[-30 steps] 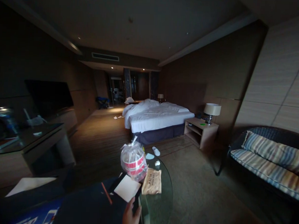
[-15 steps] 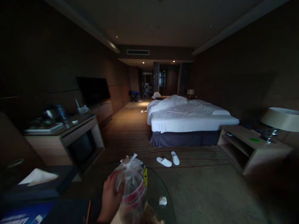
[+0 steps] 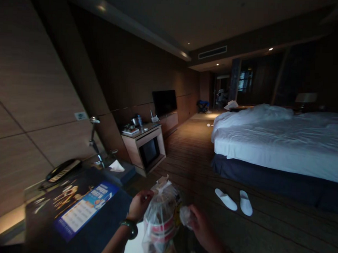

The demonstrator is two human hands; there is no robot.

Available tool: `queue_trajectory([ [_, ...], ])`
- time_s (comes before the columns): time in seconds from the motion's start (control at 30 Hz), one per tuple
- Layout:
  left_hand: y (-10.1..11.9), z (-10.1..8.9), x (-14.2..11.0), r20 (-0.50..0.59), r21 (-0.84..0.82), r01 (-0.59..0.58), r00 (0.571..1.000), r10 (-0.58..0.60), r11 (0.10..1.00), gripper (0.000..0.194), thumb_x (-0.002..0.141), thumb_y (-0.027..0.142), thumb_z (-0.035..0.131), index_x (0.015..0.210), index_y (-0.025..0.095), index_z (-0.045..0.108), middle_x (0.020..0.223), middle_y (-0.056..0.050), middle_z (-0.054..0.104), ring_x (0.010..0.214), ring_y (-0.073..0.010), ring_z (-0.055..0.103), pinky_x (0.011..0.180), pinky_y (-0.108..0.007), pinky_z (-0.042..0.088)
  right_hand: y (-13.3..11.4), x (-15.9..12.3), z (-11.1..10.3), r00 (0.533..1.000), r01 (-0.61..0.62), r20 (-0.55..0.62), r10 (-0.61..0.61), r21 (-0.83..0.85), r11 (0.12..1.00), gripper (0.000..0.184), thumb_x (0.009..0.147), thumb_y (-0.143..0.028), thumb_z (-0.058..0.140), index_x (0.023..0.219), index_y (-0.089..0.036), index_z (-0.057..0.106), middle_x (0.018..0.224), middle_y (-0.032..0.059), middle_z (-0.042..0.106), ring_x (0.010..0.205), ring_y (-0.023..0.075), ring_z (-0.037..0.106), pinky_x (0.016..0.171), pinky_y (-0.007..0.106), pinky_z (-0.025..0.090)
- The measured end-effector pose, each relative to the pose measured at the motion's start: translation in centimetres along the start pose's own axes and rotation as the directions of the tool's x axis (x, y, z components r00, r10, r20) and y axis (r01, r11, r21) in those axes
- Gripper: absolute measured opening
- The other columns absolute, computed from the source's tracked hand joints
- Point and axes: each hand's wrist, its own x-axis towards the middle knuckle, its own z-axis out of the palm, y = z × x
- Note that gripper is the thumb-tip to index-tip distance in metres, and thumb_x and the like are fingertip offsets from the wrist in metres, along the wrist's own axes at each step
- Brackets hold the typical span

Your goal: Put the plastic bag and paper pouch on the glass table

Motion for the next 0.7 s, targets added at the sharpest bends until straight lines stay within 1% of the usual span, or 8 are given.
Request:
queue_trajectory([
  [0.1, 1.2, 1.0, 0.8, -0.059, 0.013, 0.029, 0.998, -0.028, 0.999, 0.031, 0.092, 0.025, 0.055, 0.111, 0.014, 0.078, 0.121, -0.016, 0.074, 0.115, -0.0363, 0.063, 0.104, -0.049, 0.044, -3.7, 6.5, 0.9, 0.971, 0.214, 0.152, -0.186, -0.192, 0.958, 0.054, 0.079, -0.007, 0.047, 0.129, -0.012, 0.068, 0.132, 0.0182, 0.066, 0.127, 0.0294, 0.060, 0.118, 0.048, 0.043],
  [0.2, 1.7, 2.7, 2.2, -0.073, -0.010, 0.066, 0.995, -0.066, 0.998, 0.033, 0.081, 0.020, 0.063, 0.109, 0.014, 0.079, 0.114, -0.018, 0.075, 0.120, -0.0471, 0.058, 0.099, -0.060, 0.042, -6.7, 10.4, 1.0, 0.931, 0.315, 0.276, -0.238, -0.280, 0.907, 0.062, 0.074, 0.003, 0.048, 0.129, -0.016, 0.070, 0.124, 0.0152, 0.066, 0.121, 0.0271, 0.061, 0.111, 0.043, 0.046],
  [0.27, 1.3, 3.6, 3.0, -0.062, -0.093, 0.081, 0.994, -0.087, 0.992, 0.030, 0.079, 0.019, 0.060, 0.100, 0.012, 0.081, 0.098, -0.018, 0.077, 0.105, -0.0423, 0.064, 0.092, -0.054, 0.046, -7.8, 12.2, 0.8, 0.918, 0.308, 0.334, -0.213, -0.262, 0.915, 0.061, 0.071, 0.005, 0.050, 0.125, -0.015, 0.072, 0.118, 0.0144, 0.066, 0.113, 0.0258, 0.063, 0.104, 0.039, 0.049],
  [0.37, -0.2, 4.3, 3.4, -0.059, -0.291, 0.087, 0.992, -0.108, 0.953, 0.035, 0.083, 0.034, 0.056, 0.096, 0.010, 0.077, 0.090, -0.016, 0.077, 0.084, -0.0277, 0.069, 0.081, -0.038, 0.053, -8.4, 14.2, 0.4, 0.911, 0.247, 0.369, -0.185, -0.129, 0.961, 0.054, 0.071, 0.004, 0.053, 0.120, -0.010, 0.072, 0.115, 0.0140, 0.067, 0.110, 0.0236, 0.064, 0.101, 0.035, 0.049],
  [0.43, -1.0, 4.4, 3.1, -0.094, -0.367, 0.104, 0.984, -0.148, 0.924, 0.043, 0.081, 0.045, 0.057, 0.095, 0.009, 0.074, 0.089, -0.016, 0.077, 0.082, -0.0254, 0.070, 0.080, -0.035, 0.055, -8.6, 15.6, 0.0, 0.898, 0.215, 0.400, -0.185, -0.031, 0.976, 0.051, 0.072, 0.000, 0.056, 0.120, -0.010, 0.071, 0.118, 0.0134, 0.067, 0.112, 0.0236, 0.064, 0.102, 0.035, 0.048],
  [0.5, -0.9, 4.1, 2.6, -0.158, -0.378, 0.135, 0.965, -0.208, 0.916, 0.048, 0.078, 0.050, 0.058, 0.095, 0.009, 0.074, 0.092, -0.018, 0.076, 0.088, -0.0282, 0.071, 0.085, -0.039, 0.056, -8.8, 17.0, -0.5, 0.860, 0.218, 0.469, -0.202, 0.020, 0.976, 0.052, 0.071, -0.002, 0.059, 0.120, -0.011, 0.072, 0.118, 0.0123, 0.067, 0.110, 0.0241, 0.064, 0.100, 0.036, 0.049],
  [0.63, 1.2, 2.9, 2.3, -0.283, -0.075, 0.225, 0.930, -0.237, 0.972, 0.040, 0.087, 0.042, 0.054, 0.099, 0.015, 0.080, 0.105, -0.016, 0.078, 0.104, -0.0358, 0.067, 0.096, -0.051, 0.048, -8.8, 20.4, -1.0, 0.760, 0.281, 0.598, -0.253, 0.049, 0.959, 0.047, 0.069, -0.002, 0.061, 0.114, -0.010, 0.074, 0.110, 0.0104, 0.068, 0.099, 0.0220, 0.065, 0.090, 0.034, 0.051],
  [0.7, 2.7, 2.5, 2.5, -0.307, 0.103, 0.300, 0.916, -0.257, 0.948, 0.036, 0.092, 0.033, 0.051, 0.100, 0.018, 0.082, 0.104, -0.014, 0.079, 0.104, -0.0377, 0.066, 0.097, -0.054, 0.045, -8.2, 22.2, -0.5, 0.716, 0.285, 0.646, -0.264, 0.075, 0.956, 0.047, 0.071, -0.001, 0.062, 0.115, -0.009, 0.072, 0.111, 0.0106, 0.068, 0.098, 0.0213, 0.065, 0.089, 0.034, 0.052],
])
